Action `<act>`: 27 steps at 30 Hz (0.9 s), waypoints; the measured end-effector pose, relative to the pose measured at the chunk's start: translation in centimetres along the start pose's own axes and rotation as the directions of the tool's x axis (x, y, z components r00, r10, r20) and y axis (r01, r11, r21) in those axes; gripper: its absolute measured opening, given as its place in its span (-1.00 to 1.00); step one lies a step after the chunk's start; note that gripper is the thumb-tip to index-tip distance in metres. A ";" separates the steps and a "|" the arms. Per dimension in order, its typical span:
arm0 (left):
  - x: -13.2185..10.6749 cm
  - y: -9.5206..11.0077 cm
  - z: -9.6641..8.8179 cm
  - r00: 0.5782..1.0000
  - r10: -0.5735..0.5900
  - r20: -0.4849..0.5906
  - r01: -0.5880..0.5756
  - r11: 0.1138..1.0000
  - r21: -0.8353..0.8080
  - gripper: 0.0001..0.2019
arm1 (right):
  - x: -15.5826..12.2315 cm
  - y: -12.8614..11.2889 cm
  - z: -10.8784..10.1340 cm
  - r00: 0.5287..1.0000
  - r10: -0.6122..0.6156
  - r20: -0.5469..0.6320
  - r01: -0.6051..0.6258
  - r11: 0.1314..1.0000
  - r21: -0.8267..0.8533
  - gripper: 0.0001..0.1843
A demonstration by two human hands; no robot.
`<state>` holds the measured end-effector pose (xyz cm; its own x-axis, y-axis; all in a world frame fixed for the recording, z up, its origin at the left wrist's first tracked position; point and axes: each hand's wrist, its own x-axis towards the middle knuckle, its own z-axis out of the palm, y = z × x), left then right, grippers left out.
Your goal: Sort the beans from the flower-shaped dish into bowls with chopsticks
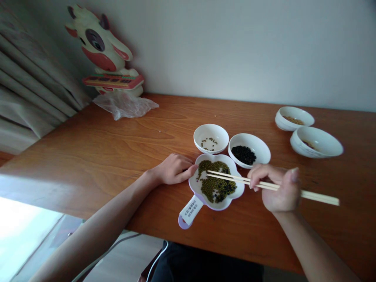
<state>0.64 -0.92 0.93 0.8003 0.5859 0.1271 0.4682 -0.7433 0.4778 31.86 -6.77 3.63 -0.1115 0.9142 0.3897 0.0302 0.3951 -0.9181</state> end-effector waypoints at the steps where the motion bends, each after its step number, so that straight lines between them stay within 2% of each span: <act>1: 0.0 0.0 0.0 1.000 0.001 -0.001 -0.001 1.000 -0.001 -0.47 | 0.1 -0.2 -0.2 1.000 -0.016 -0.019 0.017 1.000 0.016 -0.18; 5: 0.1 0.0 0.0 1.000 0.004 -0.015 -0.004 1.000 -0.007 -0.47 | 0.7 -1.3 -1.5 0.983 -0.115 -0.141 0.115 0.993 -0.009 -0.18; 10: 0.1 0.2 -0.1 1.000 0.010 -0.022 -0.010 1.000 -0.017 -0.47 | 1.1 -2.4 -3.9 0.924 -0.270 -0.270 0.226 0.956 -0.185 -0.20; 13: 0.1 0.3 -0.1 0.999 0.015 -0.032 -0.015 1.000 -0.027 -0.48 | 1.3 -2.2 -5.2 0.902 -0.309 -0.301 0.235 0.938 -0.256 -0.20; 18: 0.1 0.1 0.0 0.999 0.020 -0.033 -0.021 0.999 -0.026 -0.48 | 1.6 -1.4 -6.6 0.897 -0.302 -0.322 0.224 0.940 -0.256 -0.19; 21: 0.0 0.1 0.0 1.000 0.018 -0.026 -0.019 1.000 -0.017 -0.48 | 1.7 -1.5 -6.8 0.889 -0.293 -0.351 0.223 0.948 -0.227 -0.20; 23: 0.0 0.1 0.0 1.000 0.017 -0.022 -0.017 1.000 -0.013 -0.48 | 1.9 -2.0 -6.7 0.900 -0.242 -0.362 0.191 0.966 -0.172 -0.23; 25: 0.1 0.1 0.0 0.999 0.022 -0.024 -0.022 1.000 -0.014 -0.48 | 2.1 -2.4 -6.5 0.949 -0.135 -0.285 0.121 0.990 -0.065 -0.23; 27: 0.1 0.1 0.0 0.999 0.028 -0.029 -0.029 0.999 -0.017 -0.48 | 2.2 -2.5 -6.2 0.992 -0.009 -0.122 0.013 0.999 0.036 -0.21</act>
<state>0.72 -0.94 1.01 0.8022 0.5738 0.1652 0.4388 -0.7541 0.4886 37.70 -5.17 7.24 0.0105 0.9148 0.4037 -0.0067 0.4037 -0.9148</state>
